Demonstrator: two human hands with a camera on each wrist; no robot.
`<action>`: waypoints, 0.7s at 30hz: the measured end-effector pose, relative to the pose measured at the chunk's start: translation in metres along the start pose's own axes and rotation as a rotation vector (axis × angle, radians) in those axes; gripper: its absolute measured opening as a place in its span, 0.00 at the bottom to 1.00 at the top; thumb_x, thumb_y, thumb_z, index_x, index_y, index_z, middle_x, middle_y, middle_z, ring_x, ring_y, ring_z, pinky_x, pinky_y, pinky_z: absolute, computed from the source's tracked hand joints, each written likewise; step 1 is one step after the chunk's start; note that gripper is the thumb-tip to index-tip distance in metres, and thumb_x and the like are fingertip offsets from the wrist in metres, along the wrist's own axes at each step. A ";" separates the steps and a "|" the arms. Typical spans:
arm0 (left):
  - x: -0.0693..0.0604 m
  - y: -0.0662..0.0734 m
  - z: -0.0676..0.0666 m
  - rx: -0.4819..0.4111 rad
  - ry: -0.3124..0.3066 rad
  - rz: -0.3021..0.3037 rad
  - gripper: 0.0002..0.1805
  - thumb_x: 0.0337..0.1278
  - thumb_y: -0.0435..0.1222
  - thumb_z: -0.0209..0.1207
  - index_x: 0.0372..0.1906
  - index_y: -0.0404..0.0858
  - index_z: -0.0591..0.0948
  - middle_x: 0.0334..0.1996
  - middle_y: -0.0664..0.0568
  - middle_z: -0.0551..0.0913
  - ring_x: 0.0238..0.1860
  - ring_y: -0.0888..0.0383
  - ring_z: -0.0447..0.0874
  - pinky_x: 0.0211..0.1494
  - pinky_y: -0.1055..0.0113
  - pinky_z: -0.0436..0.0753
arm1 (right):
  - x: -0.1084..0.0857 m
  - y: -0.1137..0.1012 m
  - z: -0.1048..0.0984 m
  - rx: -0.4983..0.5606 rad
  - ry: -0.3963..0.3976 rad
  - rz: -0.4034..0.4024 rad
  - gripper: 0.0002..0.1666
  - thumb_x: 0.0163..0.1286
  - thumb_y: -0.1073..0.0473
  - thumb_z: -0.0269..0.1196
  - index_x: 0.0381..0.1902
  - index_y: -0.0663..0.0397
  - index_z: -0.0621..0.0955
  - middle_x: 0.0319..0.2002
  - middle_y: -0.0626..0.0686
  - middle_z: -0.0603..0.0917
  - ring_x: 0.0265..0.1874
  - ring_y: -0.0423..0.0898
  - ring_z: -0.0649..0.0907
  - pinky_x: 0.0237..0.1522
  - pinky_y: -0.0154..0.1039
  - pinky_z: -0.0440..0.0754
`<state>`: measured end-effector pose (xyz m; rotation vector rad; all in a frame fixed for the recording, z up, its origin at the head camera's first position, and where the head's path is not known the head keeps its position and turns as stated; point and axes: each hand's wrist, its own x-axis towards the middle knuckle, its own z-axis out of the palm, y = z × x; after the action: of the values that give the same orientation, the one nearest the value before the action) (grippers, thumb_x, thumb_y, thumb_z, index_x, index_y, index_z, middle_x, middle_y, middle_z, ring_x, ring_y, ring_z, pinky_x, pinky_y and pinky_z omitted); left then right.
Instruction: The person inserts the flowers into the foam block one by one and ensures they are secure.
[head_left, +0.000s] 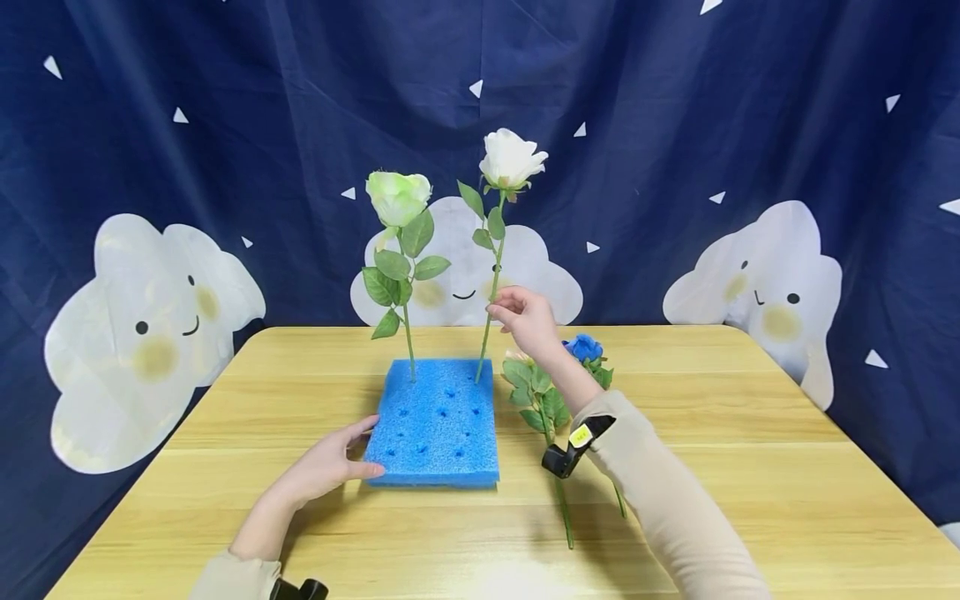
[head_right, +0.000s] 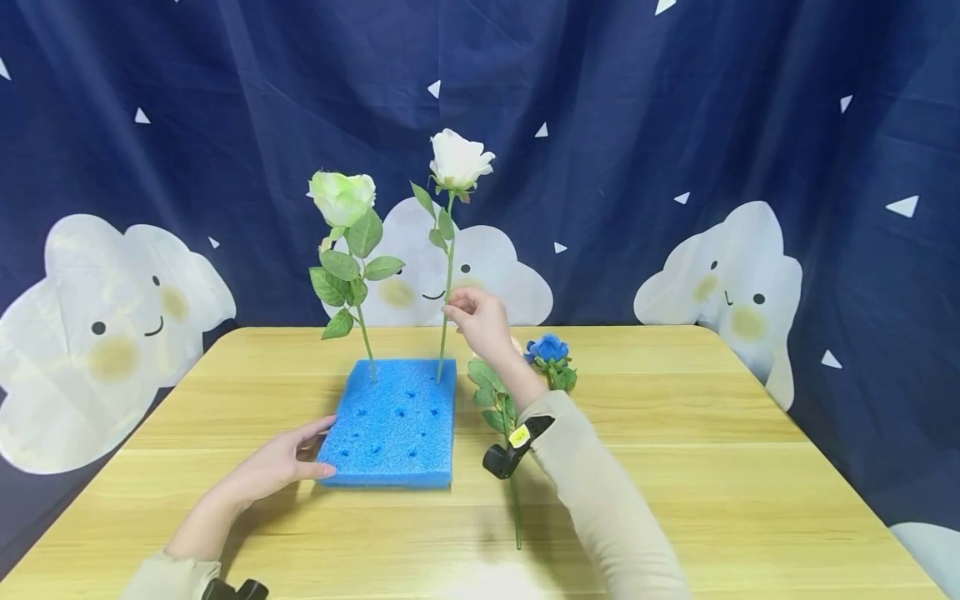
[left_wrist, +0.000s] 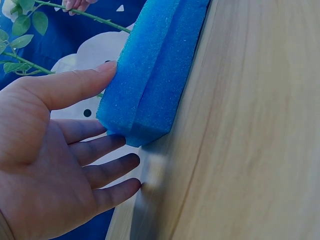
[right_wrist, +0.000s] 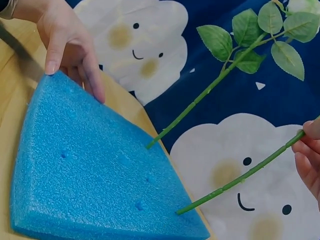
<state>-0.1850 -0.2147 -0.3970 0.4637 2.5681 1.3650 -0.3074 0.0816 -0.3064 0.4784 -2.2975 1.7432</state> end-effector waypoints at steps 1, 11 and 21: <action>0.000 0.000 0.000 0.000 -0.002 0.003 0.46 0.48 0.41 0.66 0.68 0.26 0.57 0.65 0.29 0.59 0.64 0.32 0.57 0.61 0.39 0.60 | 0.000 -0.001 0.001 0.004 0.004 -0.002 0.09 0.63 0.67 0.61 0.39 0.69 0.79 0.32 0.59 0.83 0.37 0.58 0.81 0.35 0.49 0.82; 0.000 0.001 0.000 0.000 -0.003 0.000 0.45 0.48 0.41 0.66 0.68 0.27 0.57 0.65 0.30 0.60 0.63 0.32 0.57 0.61 0.39 0.61 | 0.004 0.002 0.006 -0.022 0.009 -0.024 0.09 0.63 0.66 0.61 0.40 0.66 0.80 0.32 0.58 0.83 0.32 0.47 0.82 0.31 0.38 0.82; 0.001 -0.001 0.000 0.002 -0.001 -0.008 0.45 0.48 0.41 0.66 0.68 0.28 0.57 0.65 0.30 0.60 0.63 0.32 0.58 0.61 0.39 0.61 | 0.010 0.001 0.005 0.038 -0.181 0.068 0.11 0.64 0.64 0.60 0.41 0.67 0.79 0.35 0.56 0.83 0.35 0.46 0.81 0.32 0.37 0.80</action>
<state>-0.1858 -0.2150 -0.3977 0.4546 2.5679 1.3590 -0.3173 0.0760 -0.3046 0.5935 -2.4328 1.8484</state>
